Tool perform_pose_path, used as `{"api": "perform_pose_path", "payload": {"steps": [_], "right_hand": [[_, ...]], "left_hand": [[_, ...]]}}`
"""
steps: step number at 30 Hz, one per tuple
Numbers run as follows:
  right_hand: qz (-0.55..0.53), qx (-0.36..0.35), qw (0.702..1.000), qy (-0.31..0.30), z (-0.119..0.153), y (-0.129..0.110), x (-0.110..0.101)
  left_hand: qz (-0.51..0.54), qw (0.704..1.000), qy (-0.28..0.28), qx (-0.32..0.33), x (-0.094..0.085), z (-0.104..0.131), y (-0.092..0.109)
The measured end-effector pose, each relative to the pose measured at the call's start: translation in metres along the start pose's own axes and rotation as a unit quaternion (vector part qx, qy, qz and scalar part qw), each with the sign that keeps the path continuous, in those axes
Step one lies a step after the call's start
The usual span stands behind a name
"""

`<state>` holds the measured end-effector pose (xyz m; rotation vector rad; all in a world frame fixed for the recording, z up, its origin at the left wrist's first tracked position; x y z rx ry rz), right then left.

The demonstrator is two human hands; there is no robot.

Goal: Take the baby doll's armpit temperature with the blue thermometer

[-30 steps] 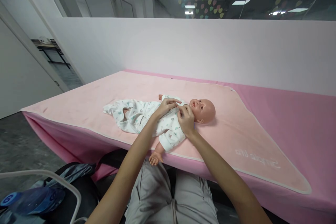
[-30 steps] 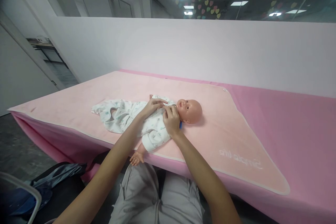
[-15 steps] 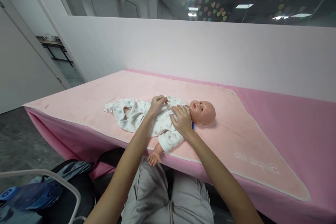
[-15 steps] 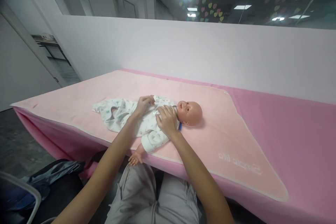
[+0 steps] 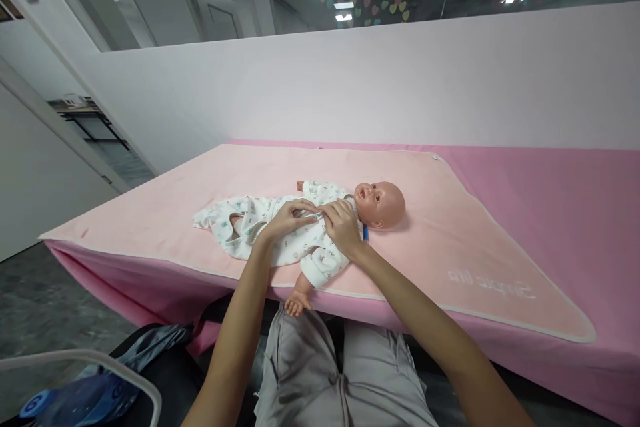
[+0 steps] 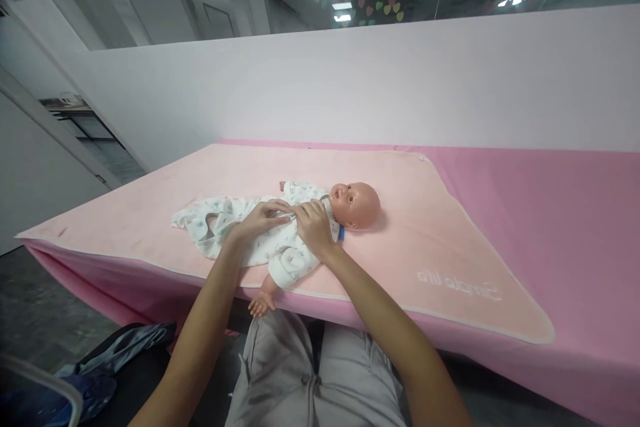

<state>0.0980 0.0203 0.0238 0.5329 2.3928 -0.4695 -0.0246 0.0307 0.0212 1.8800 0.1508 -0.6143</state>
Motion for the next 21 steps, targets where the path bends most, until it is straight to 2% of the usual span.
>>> {"api": "perform_pose_path", "payload": {"steps": [7,18,21], "right_hand": [[-0.002,-0.022,1.0,0.007,0.0011,-0.0045,-0.003],[0.004,0.011,1.0,-0.003,0.0003,-0.0006,-0.0019],[0.007,0.018,1.0,0.002,0.001,0.001,-0.0016]], "left_hand": [[0.033,0.999,0.001,-0.011,0.0003,0.0016,-0.0013],[0.022,0.998,0.051,-0.044,-0.0077,0.0038,-0.0096],[0.025,0.999,0.03,-0.038,-0.0037,0.0038,-0.0064]]}}
Point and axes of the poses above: each hand's wrist, its own z-axis away from the middle knuckle, its own x-axis out of the palm, y = z × x, the point moved 8 cm from there along -z, towards the middle knuckle, and after that the axes turned 9 degrees about -y, right-handed, at the moved point
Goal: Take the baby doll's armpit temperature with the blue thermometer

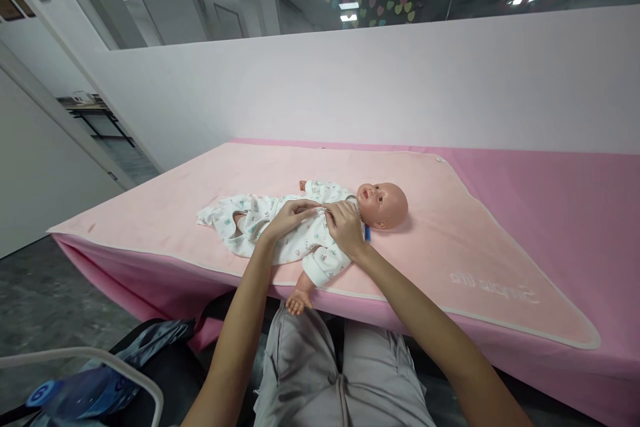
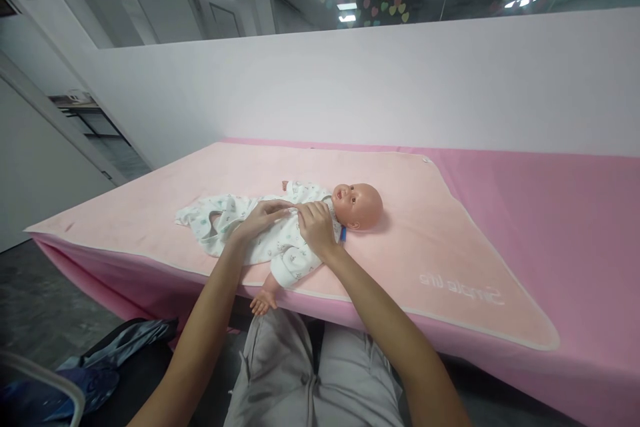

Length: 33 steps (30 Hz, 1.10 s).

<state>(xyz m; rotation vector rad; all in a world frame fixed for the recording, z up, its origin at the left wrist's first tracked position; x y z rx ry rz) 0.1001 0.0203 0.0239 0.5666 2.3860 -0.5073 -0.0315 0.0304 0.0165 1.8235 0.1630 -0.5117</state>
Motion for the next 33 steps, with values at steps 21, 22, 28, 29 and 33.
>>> {"api": "perform_pose_path", "payload": {"steps": [21,22,28,29,33], "right_hand": [[-0.022,-0.033,0.998,0.058,0.003,-0.006,-0.011],[-0.025,-0.035,0.997,0.061,0.003,-0.006,-0.011],[-0.036,-0.03,0.997,0.063,0.004,-0.006,-0.012],[-0.037,-0.03,0.997,0.064,0.004,-0.006,-0.013],[-0.041,-0.038,0.995,0.079,0.005,-0.007,-0.015]], "left_hand": [[-0.006,1.0,0.006,0.021,0.0,0.001,0.001],[-0.007,1.0,0.005,0.023,0.0,0.001,0.001],[-0.021,0.999,0.015,0.023,-0.001,0.001,0.001],[-0.021,0.999,0.016,0.022,-0.001,0.001,0.001],[-0.024,0.999,0.023,0.016,-0.001,0.001,-0.002]]}}
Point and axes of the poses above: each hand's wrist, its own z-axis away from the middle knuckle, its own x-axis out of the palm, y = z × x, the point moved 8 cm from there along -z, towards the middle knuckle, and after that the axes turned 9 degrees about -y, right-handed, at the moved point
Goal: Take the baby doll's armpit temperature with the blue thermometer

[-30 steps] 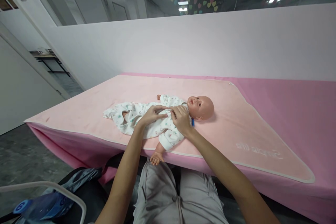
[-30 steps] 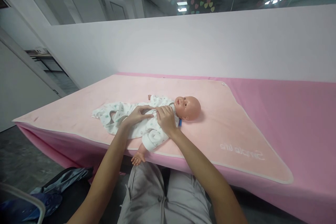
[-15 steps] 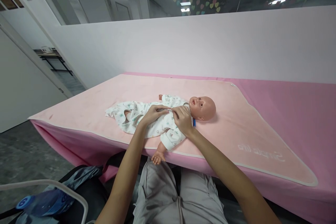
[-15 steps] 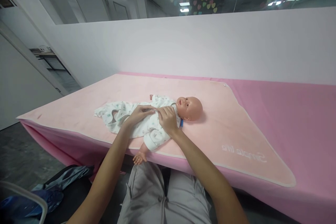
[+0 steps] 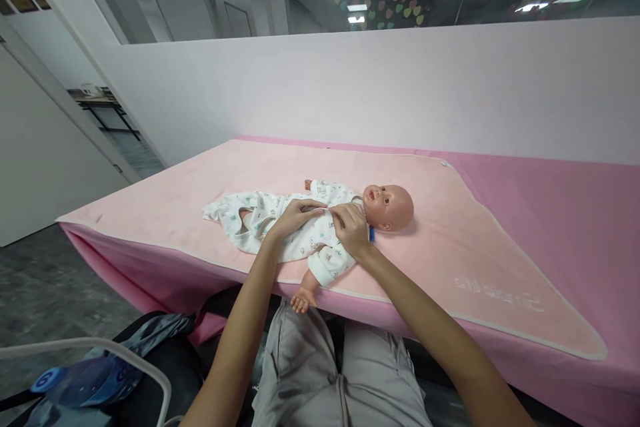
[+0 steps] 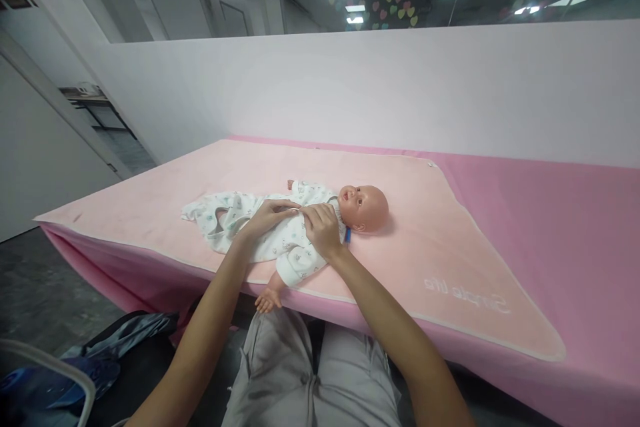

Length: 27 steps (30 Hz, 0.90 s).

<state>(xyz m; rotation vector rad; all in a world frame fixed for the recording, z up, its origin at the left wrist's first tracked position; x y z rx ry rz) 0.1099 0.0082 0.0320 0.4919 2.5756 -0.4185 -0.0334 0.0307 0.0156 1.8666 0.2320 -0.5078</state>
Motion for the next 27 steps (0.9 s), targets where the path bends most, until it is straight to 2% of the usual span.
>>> {"api": "perform_pose_path", "payload": {"steps": [8,20,27], "right_hand": [[0.002,-0.016,0.999,0.033,0.0007,-0.0035,-0.0057],[0.003,-0.001,1.0,0.023,0.0001,-0.0028,-0.006],[-0.007,-0.013,1.0,0.005,0.0014,-0.0018,-0.0028]], "left_hand": [[0.005,1.0,0.004,-0.005,0.0002,0.0006,-0.0018],[0.029,1.0,-0.007,0.005,0.0027,0.002,0.0029],[0.028,0.999,0.005,-0.014,-0.0013,0.0004,-0.0022]]}}
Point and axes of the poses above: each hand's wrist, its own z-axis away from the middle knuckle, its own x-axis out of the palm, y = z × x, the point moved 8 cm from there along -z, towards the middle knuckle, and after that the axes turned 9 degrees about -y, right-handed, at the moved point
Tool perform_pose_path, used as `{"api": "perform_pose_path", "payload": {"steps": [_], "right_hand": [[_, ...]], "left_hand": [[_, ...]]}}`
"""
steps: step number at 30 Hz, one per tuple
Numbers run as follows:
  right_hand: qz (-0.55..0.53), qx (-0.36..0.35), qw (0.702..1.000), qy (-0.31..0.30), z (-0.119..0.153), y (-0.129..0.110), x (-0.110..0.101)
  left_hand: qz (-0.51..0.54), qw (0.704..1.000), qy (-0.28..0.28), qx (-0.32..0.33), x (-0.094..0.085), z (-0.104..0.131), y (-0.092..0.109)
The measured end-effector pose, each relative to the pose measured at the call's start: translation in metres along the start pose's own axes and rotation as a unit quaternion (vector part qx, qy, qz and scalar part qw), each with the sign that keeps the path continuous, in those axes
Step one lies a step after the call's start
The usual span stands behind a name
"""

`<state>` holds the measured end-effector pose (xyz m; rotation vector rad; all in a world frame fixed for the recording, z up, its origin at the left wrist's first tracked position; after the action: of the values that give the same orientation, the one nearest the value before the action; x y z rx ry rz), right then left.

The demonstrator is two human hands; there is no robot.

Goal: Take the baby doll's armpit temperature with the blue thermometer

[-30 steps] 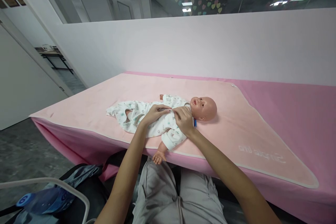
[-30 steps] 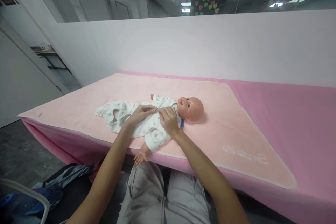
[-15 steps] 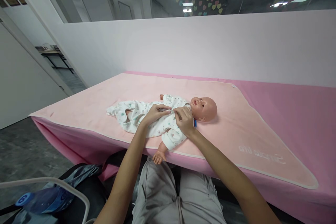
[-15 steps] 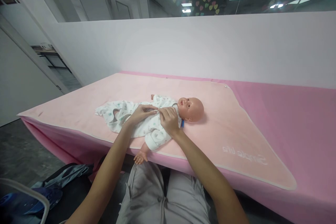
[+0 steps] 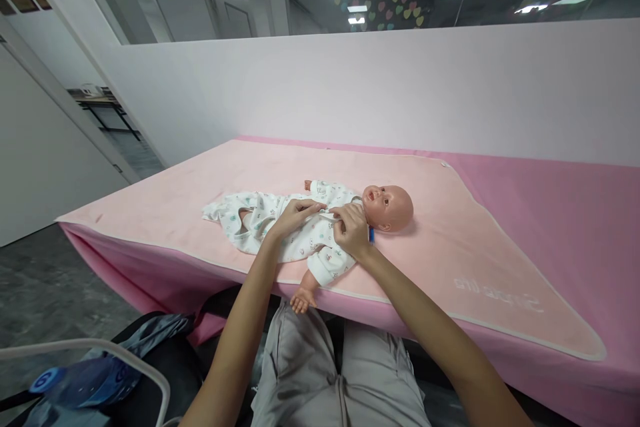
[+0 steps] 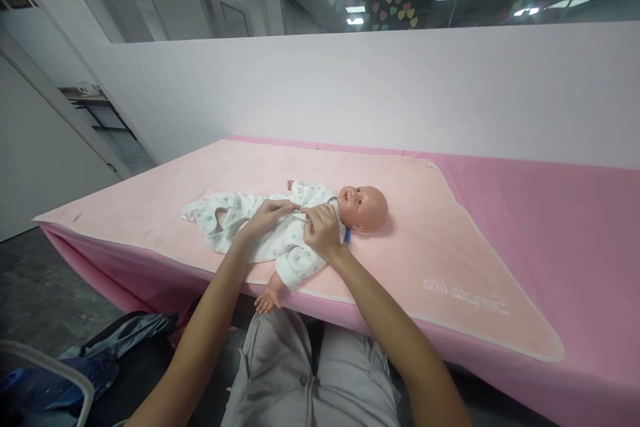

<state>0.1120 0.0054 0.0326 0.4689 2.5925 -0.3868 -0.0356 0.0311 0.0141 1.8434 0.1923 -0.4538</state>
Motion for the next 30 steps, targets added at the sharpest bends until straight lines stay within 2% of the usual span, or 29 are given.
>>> {"api": "perform_pose_path", "payload": {"steps": [11,16,21,30], "right_hand": [[0.023,0.04,0.999,-0.026,0.0,0.005,0.005],[0.02,0.05,0.998,-0.039,0.0,0.009,0.008],[0.017,0.055,0.998,-0.037,0.001,0.01,0.008],[0.023,0.074,0.997,-0.005,0.001,0.011,0.002]], "left_hand": [[-0.014,0.999,-0.01,0.032,0.003,0.001,0.007],[-0.024,1.0,0.003,0.01,0.002,0.001,0.002],[-0.019,1.0,0.016,-0.007,-0.001,-0.001,-0.004],[-0.009,1.0,0.024,0.009,-0.004,-0.003,-0.008]]}}
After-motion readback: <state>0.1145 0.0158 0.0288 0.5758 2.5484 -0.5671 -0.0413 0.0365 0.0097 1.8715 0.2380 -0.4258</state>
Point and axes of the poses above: each hand's wrist, its own z-axis away from the middle knuckle, its own x-axis out of the palm, y = z × x, the point moved 8 cm from there along -z, towards the middle knuckle, and after that the axes turned 9 degrees about -y, right-handed, at the moved point
